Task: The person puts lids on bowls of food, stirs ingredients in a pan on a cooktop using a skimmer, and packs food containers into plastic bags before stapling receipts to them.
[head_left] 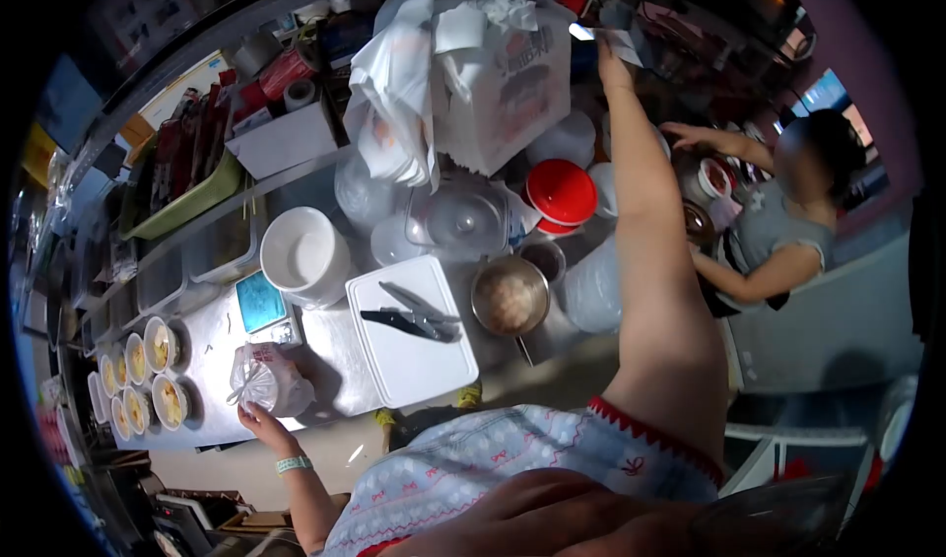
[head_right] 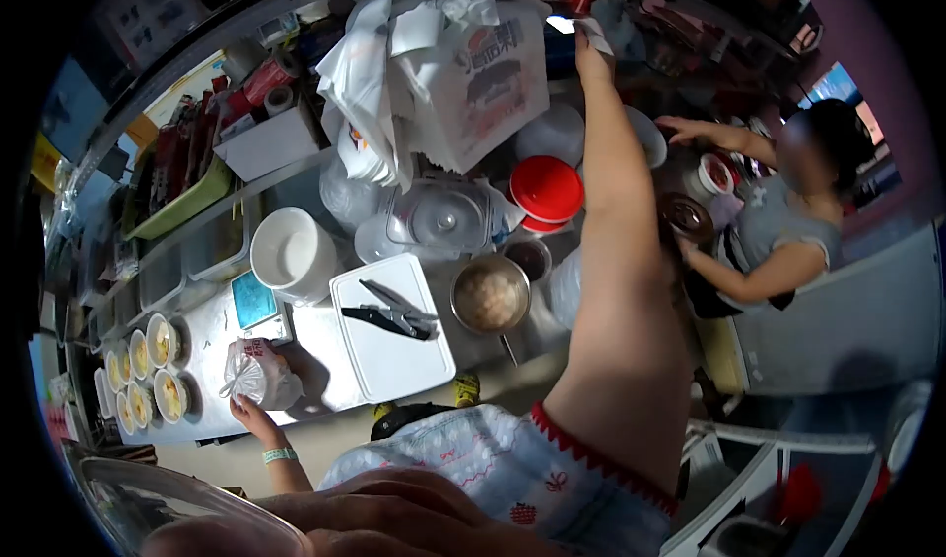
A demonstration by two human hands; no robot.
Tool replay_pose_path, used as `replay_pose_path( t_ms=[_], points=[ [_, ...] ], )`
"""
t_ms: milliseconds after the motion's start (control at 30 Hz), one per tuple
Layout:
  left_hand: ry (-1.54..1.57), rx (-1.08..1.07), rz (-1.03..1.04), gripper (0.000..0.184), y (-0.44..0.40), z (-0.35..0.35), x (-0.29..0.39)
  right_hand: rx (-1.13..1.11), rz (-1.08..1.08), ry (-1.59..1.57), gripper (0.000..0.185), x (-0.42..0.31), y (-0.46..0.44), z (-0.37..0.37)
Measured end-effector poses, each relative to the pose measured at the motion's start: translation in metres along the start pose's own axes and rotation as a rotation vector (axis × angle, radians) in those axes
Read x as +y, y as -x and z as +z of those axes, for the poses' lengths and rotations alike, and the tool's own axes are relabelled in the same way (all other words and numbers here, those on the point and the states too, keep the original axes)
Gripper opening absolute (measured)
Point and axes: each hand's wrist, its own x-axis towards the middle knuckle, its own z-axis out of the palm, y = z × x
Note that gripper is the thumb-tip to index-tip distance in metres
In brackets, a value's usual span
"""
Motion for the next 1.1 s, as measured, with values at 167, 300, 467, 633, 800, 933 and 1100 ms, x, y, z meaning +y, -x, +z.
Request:
replay_pose_path(
  t_ms=[167,300,467,633,800,933,1100],
  points=[
    [0.112,0.024,-0.097,0.047,-0.002,-0.012,-0.011,-0.427,0.354,0.116,0.046,-0.006,-0.012,0.035],
    [0.100,-0.003,-0.164,0.045,-0.003,-0.017,-0.014,-0.552,0.146,0.166,0.044,0.038,-0.034,0.067],
    [0.084,-0.025,-0.117,0.045,-0.009,-0.029,-0.018,-0.520,0.442,-0.041,0.061,0.011,-0.037,0.038],
    [0.022,-0.131,-0.104,0.044,-0.009,-0.035,-0.007,-0.591,0.522,-0.020,0.065,0.031,-0.054,0.067],
    [0.081,-0.229,0.007,0.043,-0.006,-0.043,-0.002,-0.451,-0.004,0.430,0.039,0.062,-0.047,0.059],
    [-0.218,-0.005,0.078,0.028,-0.028,-0.044,-0.006,-0.030,-0.121,0.868,0.024,0.063,-0.045,0.023],
    [-0.184,-0.191,0.102,0.027,-0.028,-0.055,0.017,-0.100,0.258,-0.733,0.022,-0.097,0.088,-0.112]
  ],
)
